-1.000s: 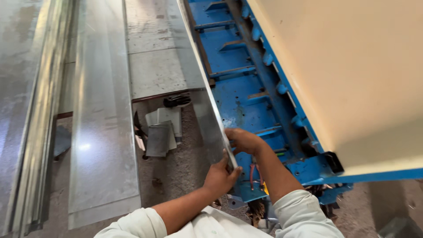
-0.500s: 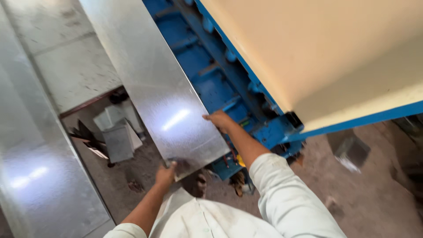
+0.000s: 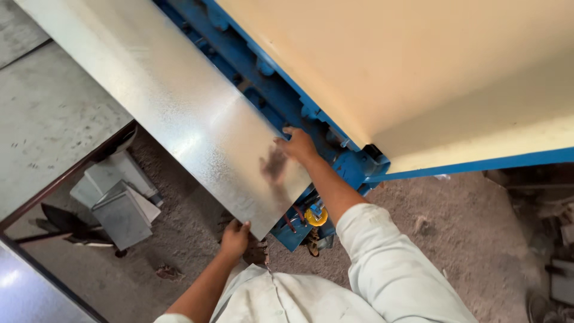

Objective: The person repeatedly picks up rectangular metal sheets from a stack and feeds them into a blue industrial bending machine. They guide each sheet through the rollers to bend the edges, then remove the finished piece and place it onto a growing stack of processed sheets.

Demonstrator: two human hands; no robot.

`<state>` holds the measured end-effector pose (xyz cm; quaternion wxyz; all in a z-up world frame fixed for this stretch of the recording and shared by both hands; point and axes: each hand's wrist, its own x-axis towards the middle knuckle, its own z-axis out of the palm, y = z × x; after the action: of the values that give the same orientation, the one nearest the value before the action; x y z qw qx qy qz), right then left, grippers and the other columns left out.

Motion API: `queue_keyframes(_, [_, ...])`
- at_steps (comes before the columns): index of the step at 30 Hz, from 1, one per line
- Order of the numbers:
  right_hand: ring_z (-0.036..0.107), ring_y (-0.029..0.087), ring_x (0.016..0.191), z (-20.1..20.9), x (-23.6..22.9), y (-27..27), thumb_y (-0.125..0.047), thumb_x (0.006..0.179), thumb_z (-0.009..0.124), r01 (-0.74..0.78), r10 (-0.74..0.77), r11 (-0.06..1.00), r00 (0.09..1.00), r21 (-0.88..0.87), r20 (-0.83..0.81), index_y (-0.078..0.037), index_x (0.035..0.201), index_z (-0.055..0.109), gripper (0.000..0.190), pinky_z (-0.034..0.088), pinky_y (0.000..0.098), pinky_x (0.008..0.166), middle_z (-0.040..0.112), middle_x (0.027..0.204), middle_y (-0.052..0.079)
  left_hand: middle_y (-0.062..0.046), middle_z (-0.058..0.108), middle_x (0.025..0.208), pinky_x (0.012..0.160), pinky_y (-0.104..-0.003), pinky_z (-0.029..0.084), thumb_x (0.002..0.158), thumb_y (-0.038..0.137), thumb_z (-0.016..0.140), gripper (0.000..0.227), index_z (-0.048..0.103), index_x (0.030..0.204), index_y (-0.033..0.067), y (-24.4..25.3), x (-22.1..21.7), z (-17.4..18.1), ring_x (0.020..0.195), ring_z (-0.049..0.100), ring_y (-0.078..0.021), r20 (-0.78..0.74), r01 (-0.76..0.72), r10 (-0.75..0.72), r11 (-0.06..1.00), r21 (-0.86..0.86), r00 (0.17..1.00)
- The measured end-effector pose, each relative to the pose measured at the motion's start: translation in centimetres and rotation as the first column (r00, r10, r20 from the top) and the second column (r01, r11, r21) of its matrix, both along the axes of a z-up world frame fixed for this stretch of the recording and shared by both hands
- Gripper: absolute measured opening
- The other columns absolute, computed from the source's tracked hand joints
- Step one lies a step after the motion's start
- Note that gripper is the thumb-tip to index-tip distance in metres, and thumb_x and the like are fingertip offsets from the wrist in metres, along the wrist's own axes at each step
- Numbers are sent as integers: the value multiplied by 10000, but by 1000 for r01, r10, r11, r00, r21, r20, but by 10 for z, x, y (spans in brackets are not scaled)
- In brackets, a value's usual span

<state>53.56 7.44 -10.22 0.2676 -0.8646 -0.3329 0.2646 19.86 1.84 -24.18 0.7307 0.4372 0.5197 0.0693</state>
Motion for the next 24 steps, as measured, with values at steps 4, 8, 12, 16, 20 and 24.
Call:
queue_keyframes(4, [684,341,1167,29,-32,-42,-379,870,779,-79,73,987,996,140,44,-71,1268,702,509,538,422,984,703,1261,194,-148,735,1081,801,-338,558,1000,197,644,328,621,1234,-31,0,49,-20,915,676,-216,163,59,-86,984,166,983])
queue_keyframes(8, [689,298,1196,36,-53,-104,-330,923,742,-62,61,982,998,176,9,-56,1220,723,405,549,411,1004,730,1264,169,-131,717,1044,709,-343,583,988,178,611,317,594,1240,-14,11,57,9,872,686,-221,136,-2,8,999,-42,991])
queue_keyframes(12, [748,256,1134,30,-45,-145,-318,925,720,168,-158,981,982,102,-99,-81,1201,728,364,586,369,970,765,1194,141,-116,700,1011,629,-344,553,1011,211,591,315,575,1249,7,23,67,41,802,673,-200,194,91,-79,994,-56,978])
queue_keyframes(16, [738,274,1129,12,-36,-173,-281,935,708,243,-262,957,958,157,116,-110,1136,768,271,590,373,962,766,1210,119,-111,688,985,654,-374,638,1026,238,561,316,576,1247,13,23,94,6,775,713,-204,160,54,-41,996,-77,986])
queue_keyframes(20, [666,354,1196,-15,-17,-187,-200,959,705,26,-112,970,931,241,348,-86,1107,762,195,543,436,1007,719,1271,154,-113,671,953,606,-412,637,1021,266,568,316,538,1249,49,12,117,-43,756,699,-222,186,53,-40,996,-66,982])
queue_keyframes(24, [685,334,1152,-32,-7,-182,-170,927,711,-114,-35,955,874,274,485,-106,1044,745,138,570,430,981,732,1183,126,-194,627,873,623,-456,681,1057,212,620,331,503,1165,-77,17,166,-75,693,681,-275,186,-7,28,994,-113,982])
